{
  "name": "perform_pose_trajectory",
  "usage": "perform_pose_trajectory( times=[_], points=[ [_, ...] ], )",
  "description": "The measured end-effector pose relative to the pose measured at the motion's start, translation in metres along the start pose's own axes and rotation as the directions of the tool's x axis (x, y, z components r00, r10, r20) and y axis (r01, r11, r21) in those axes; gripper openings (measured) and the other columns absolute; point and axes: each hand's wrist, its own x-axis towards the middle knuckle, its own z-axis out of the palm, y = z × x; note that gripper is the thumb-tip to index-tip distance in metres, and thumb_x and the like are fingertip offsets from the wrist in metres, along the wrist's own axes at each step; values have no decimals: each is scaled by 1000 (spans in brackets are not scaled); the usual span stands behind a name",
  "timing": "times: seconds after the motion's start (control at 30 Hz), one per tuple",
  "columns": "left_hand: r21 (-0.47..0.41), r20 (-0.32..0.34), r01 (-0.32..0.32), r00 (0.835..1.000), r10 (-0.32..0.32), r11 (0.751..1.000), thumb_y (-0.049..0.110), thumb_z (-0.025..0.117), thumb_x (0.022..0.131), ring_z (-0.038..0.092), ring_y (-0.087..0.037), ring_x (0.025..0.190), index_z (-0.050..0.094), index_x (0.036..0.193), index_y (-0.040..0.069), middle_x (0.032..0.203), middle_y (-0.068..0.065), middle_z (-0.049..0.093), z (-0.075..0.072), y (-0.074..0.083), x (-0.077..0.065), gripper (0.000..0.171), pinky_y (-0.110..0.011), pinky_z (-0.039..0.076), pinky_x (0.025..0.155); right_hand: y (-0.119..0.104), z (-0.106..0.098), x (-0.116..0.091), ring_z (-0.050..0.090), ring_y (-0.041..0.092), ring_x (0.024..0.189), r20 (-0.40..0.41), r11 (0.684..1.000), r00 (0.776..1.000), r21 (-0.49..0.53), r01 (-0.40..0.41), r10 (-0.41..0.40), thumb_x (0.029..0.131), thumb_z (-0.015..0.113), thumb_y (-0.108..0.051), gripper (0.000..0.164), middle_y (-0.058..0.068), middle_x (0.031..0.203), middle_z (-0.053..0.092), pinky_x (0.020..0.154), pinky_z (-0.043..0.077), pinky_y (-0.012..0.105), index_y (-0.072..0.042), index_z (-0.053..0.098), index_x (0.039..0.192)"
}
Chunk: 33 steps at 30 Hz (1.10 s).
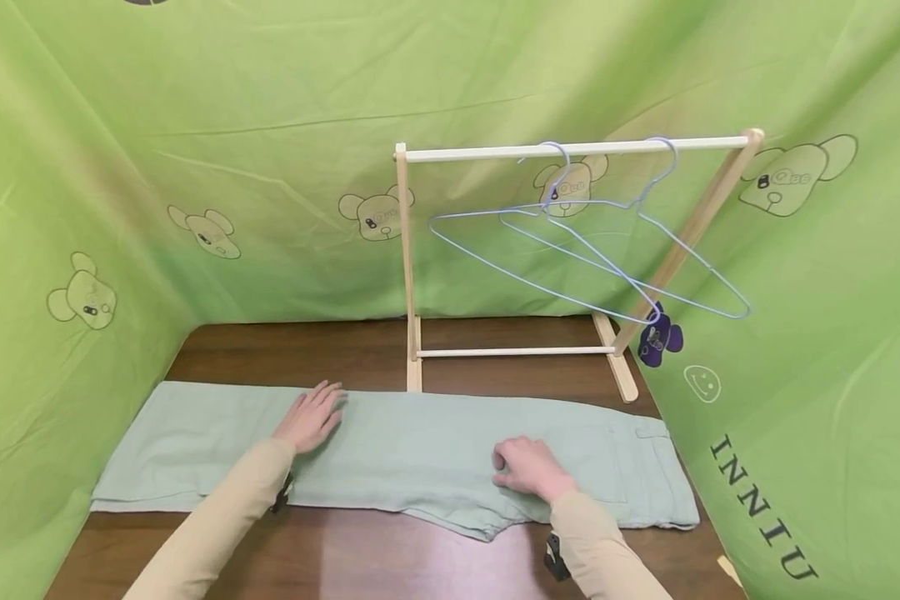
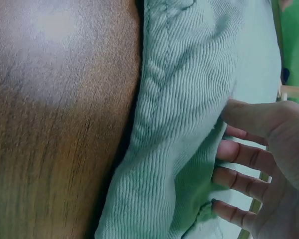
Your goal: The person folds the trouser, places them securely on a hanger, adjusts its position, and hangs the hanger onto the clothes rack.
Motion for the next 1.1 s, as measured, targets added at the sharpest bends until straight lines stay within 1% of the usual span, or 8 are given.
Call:
perform_pose_trajectory(
  times=[0.2, 0.43, 0.53, 0.77, 0.83, 0.93, 1.03, 1.1],
  points=[
    [33, 99, 90, 991, -93, 995, 19, 52, 104, 50, -39, 133, 51, 141, 11, 138, -15, 57, 6, 2, 27, 38, -59, 36, 114, -4, 2, 1, 41, 6, 62, 15, 1000, 1000, 4, 12, -12, 80, 79, -18, 28, -12, 63, 45, 58, 34, 26, -22, 53, 69],
    [118, -2, 99, 995, -100, 988, 8, 63, 96, 62, -35, 100, 67, 103, 6, 104, -12, 64, 6, 6, 40, 9, -50, 52, 90, -5, 1, -1, 41, 4, 61, 16, 999, 1000, 44, -6, 5, 80, 80, -18, 29, -13, 63, 45, 59, 33, 24, -22, 53, 69],
    [160, -90, 128, 989, -115, 979, -1, 68, 87, 64, -34, 91, 67, 98, 5, 96, -11, 67, 4, 9, 44, 12, -47, 53, 83, -3, 1, -3, 41, 4, 63, 14, 996, 1000, 82, -21, 20, 79, 82, -18, 29, -12, 65, 47, 60, 34, 24, -20, 55, 70],
    [211, -186, 193, 970, -155, 958, 1, 64, 92, 58, -33, 115, 66, 114, 10, 114, -11, 65, 14, 19, 46, 23, -47, 44, 107, -1, -4, -8, 44, 12, 75, 41, 992, 995, 89, -89, 85, 73, 86, -18, 30, -7, 71, 48, 70, 33, 33, -18, 56, 78],
    [222, -198, 111, 978, -66, 969, 6, 67, 92, 56, -31, 117, 63, 118, 14, 117, -9, 62, 19, 25, 42, 27, -46, 45, 107, -1, -6, -9, 44, 14, 78, 43, 996, 997, 64, -68, 66, 73, 86, -18, 32, -6, 73, 49, 71, 34, 34, -18, 56, 81],
    [189, -206, -173, 955, 212, 967, 19, 71, 92, 60, -24, 110, 64, 117, 16, 114, -4, 63, 23, 37, 31, 26, -39, 51, 98, -5, -8, -11, 44, 11, 78, 10, 999, 1000, 50, 18, -18, 74, 86, -19, 30, -7, 75, 52, 70, 37, 32, -18, 56, 81],
    [140, -93, -486, 861, 500, 863, 37, 67, 95, 61, -14, 98, 67, 109, 20, 104, 4, 65, 23, 52, 15, 22, -32, 52, 90, -14, -11, -10, 42, 2, 69, -18, 985, 991, 111, 133, -132, 77, 83, -19, 26, -11, 69, 51, 66, 37, 23, -19, 57, 75],
    [112, 15, -613, 788, 616, 782, 50, 65, 93, 59, -9, 94, 66, 105, 24, 99, 9, 63, 23, 59, 5, 29, -28, 49, 89, -24, -12, -9, 38, -3, 62, 10, 968, 983, 174, 181, -185, 79, 82, -20, 27, -15, 63, 46, 61, 35, 17, -20, 57, 69]
  ],
)
